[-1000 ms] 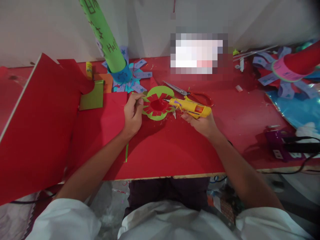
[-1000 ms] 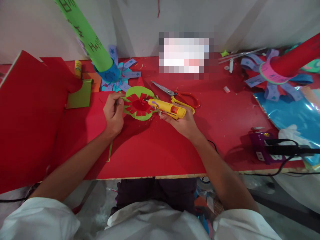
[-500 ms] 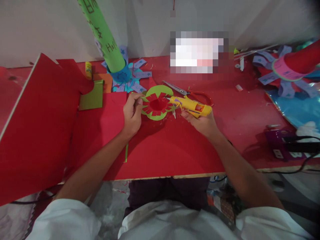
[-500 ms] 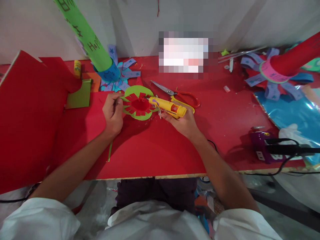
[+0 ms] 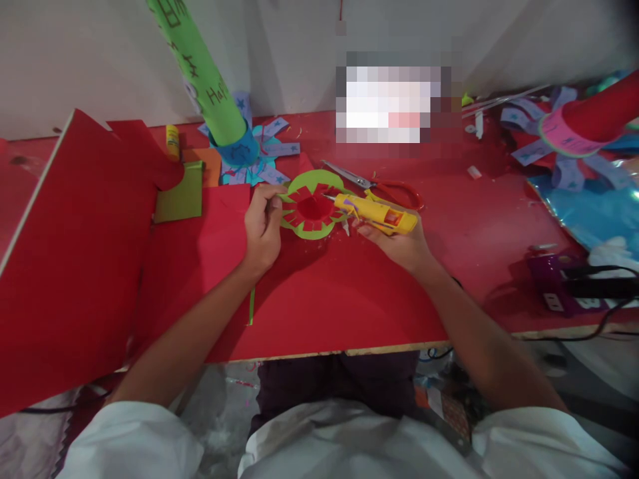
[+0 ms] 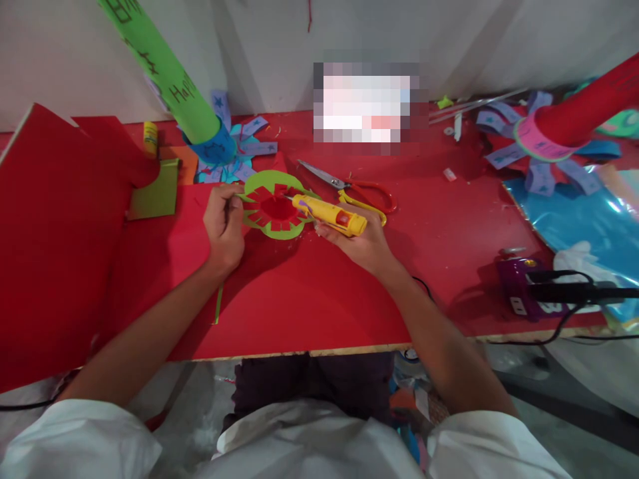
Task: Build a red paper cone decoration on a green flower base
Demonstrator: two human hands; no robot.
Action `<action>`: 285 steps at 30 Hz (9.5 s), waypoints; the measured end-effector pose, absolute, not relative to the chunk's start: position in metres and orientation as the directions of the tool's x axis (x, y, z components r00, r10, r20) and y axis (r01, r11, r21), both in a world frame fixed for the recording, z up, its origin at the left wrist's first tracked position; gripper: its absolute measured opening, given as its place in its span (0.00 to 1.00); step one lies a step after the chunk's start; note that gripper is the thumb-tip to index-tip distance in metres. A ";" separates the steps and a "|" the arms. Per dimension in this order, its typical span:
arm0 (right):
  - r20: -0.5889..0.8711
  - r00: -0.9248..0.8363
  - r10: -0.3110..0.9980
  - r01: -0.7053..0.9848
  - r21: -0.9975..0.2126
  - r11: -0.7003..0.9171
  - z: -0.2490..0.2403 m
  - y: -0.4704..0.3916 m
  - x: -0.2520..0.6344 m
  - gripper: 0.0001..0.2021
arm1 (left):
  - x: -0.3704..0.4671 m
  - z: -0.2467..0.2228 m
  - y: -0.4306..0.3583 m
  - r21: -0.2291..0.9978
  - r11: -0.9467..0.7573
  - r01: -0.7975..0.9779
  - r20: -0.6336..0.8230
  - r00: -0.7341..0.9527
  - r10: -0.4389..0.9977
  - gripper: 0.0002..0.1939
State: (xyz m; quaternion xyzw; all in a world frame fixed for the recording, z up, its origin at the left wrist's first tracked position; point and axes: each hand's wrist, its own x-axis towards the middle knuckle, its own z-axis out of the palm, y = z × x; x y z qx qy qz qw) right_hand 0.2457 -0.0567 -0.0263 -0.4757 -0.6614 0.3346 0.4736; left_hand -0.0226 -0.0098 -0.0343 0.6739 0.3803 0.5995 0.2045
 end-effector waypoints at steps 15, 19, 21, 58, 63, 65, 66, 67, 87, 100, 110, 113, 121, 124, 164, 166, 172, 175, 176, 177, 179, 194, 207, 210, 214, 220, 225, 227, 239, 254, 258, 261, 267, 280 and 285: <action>0.392 -0.113 0.913 0.364 -0.839 0.405 -0.021 -0.056 0.236 0.14 | -0.022 -0.034 -0.009 0.731 -0.633 0.257 0.652 0.015 0.758 0.16; 0.383 -0.056 0.922 0.357 -0.855 0.377 -0.022 -0.056 0.235 0.13 | -0.023 -0.035 -0.009 0.722 -0.638 0.267 0.660 0.012 0.751 0.15; 0.355 -0.046 0.934 0.359 -0.866 0.347 -0.022 -0.056 0.236 0.14 | -0.023 -0.035 -0.008 0.735 -0.628 0.255 0.648 0.005 0.761 0.15; 0.288 0.058 0.956 0.355 -0.901 0.250 -0.027 -0.055 0.247 0.15 | -0.024 -0.039 -0.006 0.810 -0.539 0.230 0.572 -0.110 0.813 0.17; 0.258 0.003 0.966 0.325 -0.914 0.244 -0.028 -0.055 0.250 0.16 | -0.024 -0.036 -0.007 0.822 -0.513 0.249 0.552 -0.125 0.824 0.17; 0.263 -0.030 0.964 0.305 -0.916 0.259 -0.028 -0.056 0.249 0.16 | -0.024 -0.035 -0.008 0.822 -0.509 0.256 0.551 -0.128 0.825 0.18; 0.271 -0.046 0.961 0.299 -0.914 0.273 -0.028 -0.057 0.249 0.16 | -0.024 -0.035 -0.008 0.821 -0.511 0.256 0.553 -0.133 0.822 0.18; 0.285 -0.063 0.957 0.297 -0.910 0.290 -0.028 -0.057 0.249 0.15 | -0.024 -0.034 -0.008 0.820 -0.513 0.256 0.555 -0.136 0.820 0.18; 0.383 -0.067 0.921 0.379 -0.845 0.378 -0.030 -0.056 0.252 0.12 | -0.026 -0.037 -0.005 0.817 -0.528 0.231 0.563 -0.131 0.816 0.16; 0.396 -0.061 0.916 0.364 -0.846 0.390 -0.032 -0.055 0.252 0.12 | -0.026 -0.036 -0.005 0.806 -0.539 0.245 0.582 -0.161 0.797 0.18; 0.428 -0.061 0.902 0.350 -0.837 0.421 -0.029 -0.056 0.256 0.13 | -0.025 -0.035 -0.006 0.823 -0.518 0.233 0.557 -0.156 0.815 0.18; 0.433 -0.117 0.894 0.396 -0.805 0.442 -0.029 -0.055 0.255 0.11 | -0.024 -0.035 -0.007 0.824 -0.520 0.225 0.555 -0.141 0.820 0.18; 0.453 -0.067 0.889 0.479 -0.767 0.427 -0.031 -0.050 0.251 0.16 | -0.023 -0.033 -0.007 0.841 -0.498 0.211 0.532 -0.155 0.832 0.20; 0.468 -0.098 0.878 0.480 -0.751 0.453 -0.029 -0.050 0.250 0.15 | -0.023 -0.034 -0.006 0.842 -0.497 0.211 0.530 -0.148 0.835 0.20; 0.459 -0.064 0.886 0.510 -0.748 0.424 -0.026 -0.050 0.249 0.11 | -0.022 -0.032 -0.007 0.825 -0.508 0.246 0.550 -0.147 0.822 0.20; 0.441 -0.034 0.897 0.469 -0.786 0.404 -0.027 -0.051 0.250 0.11 | -0.022 -0.032 -0.007 0.837 -0.500 0.223 0.536 -0.147 0.831 0.21; 0.374 0.118 0.920 0.316 -0.893 0.322 -0.029 -0.048 0.252 0.13 | -0.024 -0.034 -0.006 0.856 -0.479 0.193 0.508 -0.144 0.849 0.21; 0.353 0.100 0.930 0.294 -0.903 0.312 -0.029 -0.048 0.253 0.12 | -0.024 -0.035 -0.005 0.846 -0.490 0.210 0.523 -0.150 0.839 0.21; 0.346 0.091 0.934 0.294 -0.905 0.307 -0.029 -0.048 0.253 0.12 | -0.024 -0.035 -0.005 0.841 -0.496 0.217 0.530 -0.149 0.835 0.21; 0.336 0.079 0.938 0.297 -0.906 0.300 -0.030 -0.048 0.254 0.13 | -0.024 -0.035 -0.005 0.834 -0.504 0.225 0.541 -0.149 0.828 0.20; 0.316 0.052 0.947 0.310 -0.907 0.285 -0.033 -0.047 0.257 0.14 | -0.024 -0.034 -0.005 0.821 -0.519 0.238 0.560 -0.155 0.814 0.19; 0.252 -0.041 0.967 0.378 -0.892 0.248 -0.040 -0.041 0.270 0.19 | -0.024 -0.034 -0.005 0.825 -0.525 0.211 0.560 -0.180 0.808 0.18; 0.254 -0.171 0.952 0.349 -0.888 0.300 -0.033 -0.045 0.271 0.19 | -0.023 -0.034 -0.004 0.831 -0.506 0.232 0.548 -0.182 0.817 0.21; 0.257 -0.231 0.938 0.354 -0.876 0.327 -0.031 -0.046 0.263 0.18 | -0.023 -0.033 -0.007 0.831 -0.499 0.246 0.540 -0.141 0.830 0.20; 0.234 -0.274 0.933 0.364 -0.873 0.326 -0.024 -0.051 0.254 0.18 | -0.022 -0.032 -0.009 0.803 -0.531 0.272 0.566 -0.067 0.822 0.19; 0.287 -0.279 0.916 0.342 -0.862 0.375 -0.017 -0.057 0.245 0.17 | -0.024 -0.038 -0.007 0.803 -0.541 0.249 0.550 0.040 0.834 0.20; 0.343 -0.252 0.905 0.330 -0.849 0.414 -0.017 -0.058 0.239 0.16 | -0.024 -0.039 -0.007 0.801 -0.561 0.207 0.538 0.160 0.827 0.18; 0.366 -0.248 0.897 0.328 -0.839 0.434 -0.017 -0.059 0.238 0.15 | -0.024 -0.038 -0.007 0.797 -0.575 0.187 0.537 0.217 0.815 0.17; 0.453 -0.249 0.856 0.423 -0.744 0.517 -0.020 -0.060 0.237 0.16 | -0.021 -0.041 -0.007 0.795 -0.576 0.188 0.534 0.233 0.813 0.21; 0.496 -0.261 0.828 0.425 -0.711 0.559 -0.010 -0.066 0.230 0.15 | -0.023 -0.050 -0.010 0.762 -0.581 0.285 0.541 0.212 0.814 0.23; 0.515 -0.260 0.817 0.420 -0.701 0.576 -0.009 -0.067 0.229 0.14 | -0.023 -0.047 -0.010 0.732 -0.615 0.293 0.569 0.236 0.788 0.19; 0.497 -0.265 0.826 0.446 -0.697 0.562 -0.008 -0.067 0.230 0.15 | -0.023 -0.047 -0.010 0.721 -0.622 0.303 0.579 0.228 0.783 0.18; 0.471 -0.264 0.842 0.492 -0.685 0.537 -0.008 -0.066 0.233 0.17 | -0.023 -0.043 -0.012 0.708 -0.634 0.313 0.594 0.222 0.773 0.16; 0.467 -0.274 0.841 0.490 -0.684 0.540 -0.010 -0.067 0.234 0.21 | -0.020 -0.030 -0.015 0.715 -0.609 0.344 0.580 0.194 0.791 0.18; 0.484 -0.257 0.836 0.497 -0.675 0.544 -0.011 -0.067 0.235 0.23 | -0.021 -0.030 -0.015 0.699 -0.624 0.349 0.594 0.202 0.779 0.18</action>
